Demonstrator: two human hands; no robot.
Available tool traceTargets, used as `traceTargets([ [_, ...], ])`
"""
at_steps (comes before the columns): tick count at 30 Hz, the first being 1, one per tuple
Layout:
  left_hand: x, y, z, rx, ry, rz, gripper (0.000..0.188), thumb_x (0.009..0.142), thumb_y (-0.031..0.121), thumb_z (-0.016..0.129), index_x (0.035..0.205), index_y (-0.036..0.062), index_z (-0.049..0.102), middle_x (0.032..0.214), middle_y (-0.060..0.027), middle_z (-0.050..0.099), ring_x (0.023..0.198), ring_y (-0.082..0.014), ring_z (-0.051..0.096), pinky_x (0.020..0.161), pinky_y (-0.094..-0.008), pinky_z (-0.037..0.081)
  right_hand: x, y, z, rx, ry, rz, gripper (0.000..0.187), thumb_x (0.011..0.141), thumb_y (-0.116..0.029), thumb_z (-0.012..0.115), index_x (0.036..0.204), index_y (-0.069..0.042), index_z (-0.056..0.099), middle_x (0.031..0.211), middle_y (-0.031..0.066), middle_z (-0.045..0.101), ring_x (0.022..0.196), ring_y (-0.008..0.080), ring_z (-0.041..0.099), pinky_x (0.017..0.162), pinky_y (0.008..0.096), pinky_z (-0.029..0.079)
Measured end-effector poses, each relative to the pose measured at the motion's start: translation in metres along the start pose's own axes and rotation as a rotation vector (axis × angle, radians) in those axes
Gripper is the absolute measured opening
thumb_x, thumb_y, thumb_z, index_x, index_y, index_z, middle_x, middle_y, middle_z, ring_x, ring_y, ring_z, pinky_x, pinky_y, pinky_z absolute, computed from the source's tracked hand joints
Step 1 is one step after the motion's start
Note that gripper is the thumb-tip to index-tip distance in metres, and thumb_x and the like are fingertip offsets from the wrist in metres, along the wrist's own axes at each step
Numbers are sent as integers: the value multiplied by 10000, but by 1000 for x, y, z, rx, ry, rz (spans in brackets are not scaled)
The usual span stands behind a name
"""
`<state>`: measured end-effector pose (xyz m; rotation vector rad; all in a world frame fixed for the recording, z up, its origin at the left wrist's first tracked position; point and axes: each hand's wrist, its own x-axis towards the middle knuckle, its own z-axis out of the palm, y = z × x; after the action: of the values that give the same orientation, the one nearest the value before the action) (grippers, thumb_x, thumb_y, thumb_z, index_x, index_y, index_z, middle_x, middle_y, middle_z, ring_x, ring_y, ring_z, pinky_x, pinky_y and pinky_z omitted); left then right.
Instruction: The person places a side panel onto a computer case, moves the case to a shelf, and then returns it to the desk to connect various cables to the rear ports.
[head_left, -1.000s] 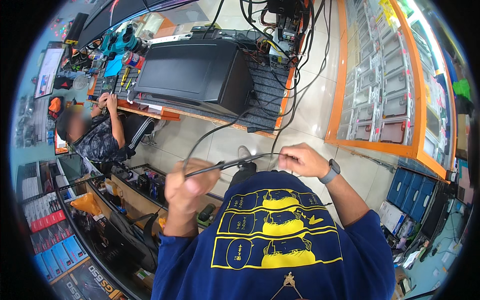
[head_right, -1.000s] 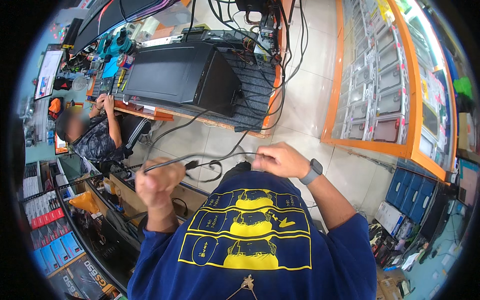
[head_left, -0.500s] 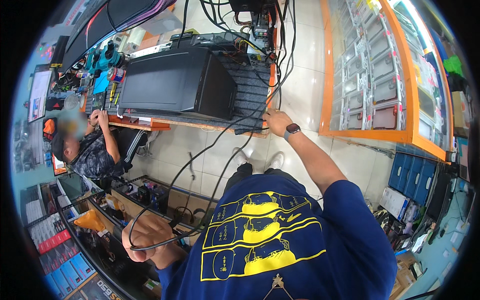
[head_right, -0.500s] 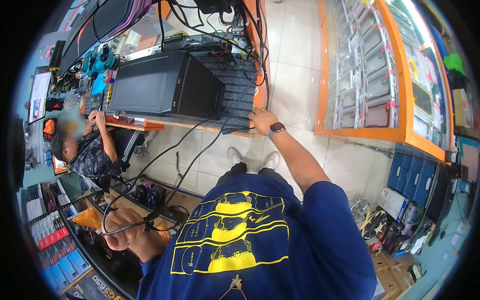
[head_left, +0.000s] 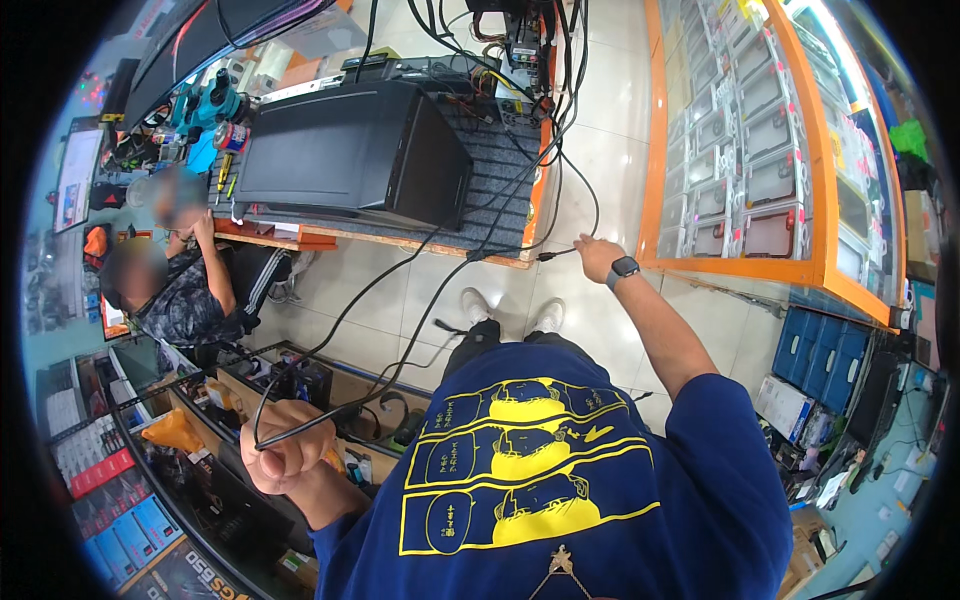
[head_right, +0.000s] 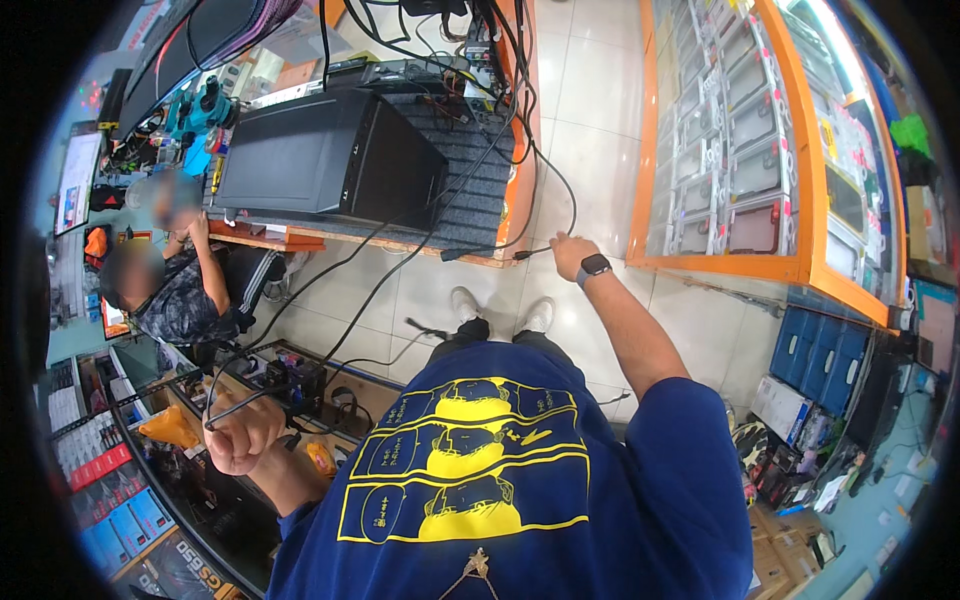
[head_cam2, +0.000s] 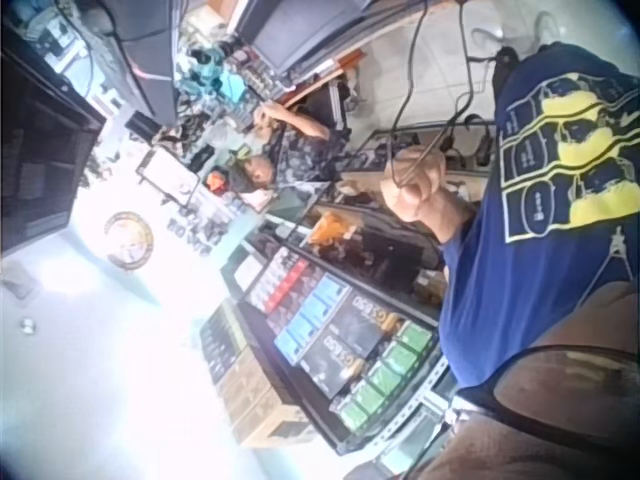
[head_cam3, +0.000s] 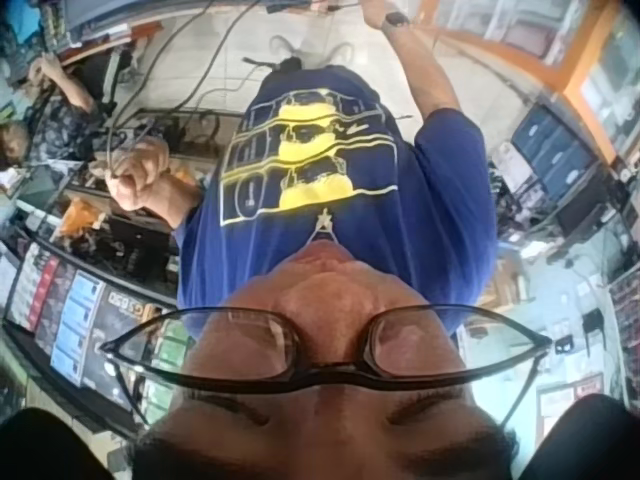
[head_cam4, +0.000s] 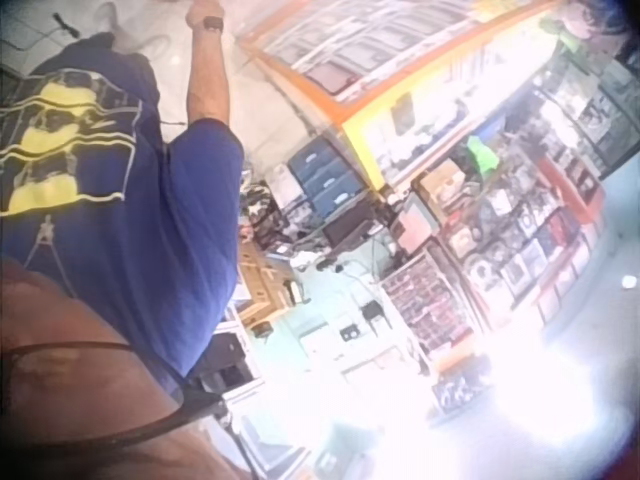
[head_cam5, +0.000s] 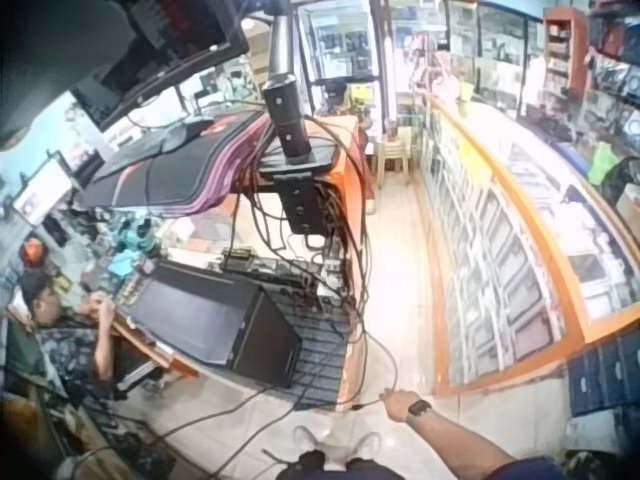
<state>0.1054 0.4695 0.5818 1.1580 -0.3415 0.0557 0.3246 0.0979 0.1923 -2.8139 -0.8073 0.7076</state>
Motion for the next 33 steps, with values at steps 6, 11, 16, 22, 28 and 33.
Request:
traceTargets([
  [6,1,-6,7,67,4,-43,544,1023,294,575,539,119,399,460,9,378,339,-147,336,378,-310,243,15,-76,-13,373,424,-328,280,872,-101,585,1137,-85,677,1150,145,649,1118,323,619,944,466,521],
  [11,-3,-3,9,81,7,-38,556,1026,333,578,543,123,398,459,11,376,341,-145,339,377,-308,245,21,-101,-5,179,316,-299,318,886,-146,609,1200,-114,649,1208,145,623,1183,321,581,989,508,462],
  [16,-15,2,6,118,49,-45,558,1040,361,544,556,118,409,456,12,375,351,-128,332,372,-299,214,2,-50,16,49,49,-335,311,902,-196,604,1200,-127,664,1225,137,607,1215,327,557,986,506,446],
  [22,-28,-7,17,260,362,-376,524,1056,427,488,698,45,484,584,-6,466,499,-99,397,470,-285,287,-28,-43,-53,437,48,-306,225,907,-231,659,1031,-50,712,1245,158,621,1158,298,608,933,484,495],
  [28,20,-18,29,525,-84,-622,393,1093,263,456,818,4,564,670,-51,560,578,-156,491,560,-321,412,-97,-164,-258,652,517,-1011,799,799,-534,798,1421,-121,515,1450,178,528,1406,369,436,1181,560,239],
  [33,40,15,22,702,-154,-633,318,1056,212,543,803,20,561,648,-28,512,584,-138,424,556,-320,372,-113,-205,-273,605,-15,-1116,604,866,-356,786,1367,-89,580,1179,115,689,1027,272,693,840,362,539],
])
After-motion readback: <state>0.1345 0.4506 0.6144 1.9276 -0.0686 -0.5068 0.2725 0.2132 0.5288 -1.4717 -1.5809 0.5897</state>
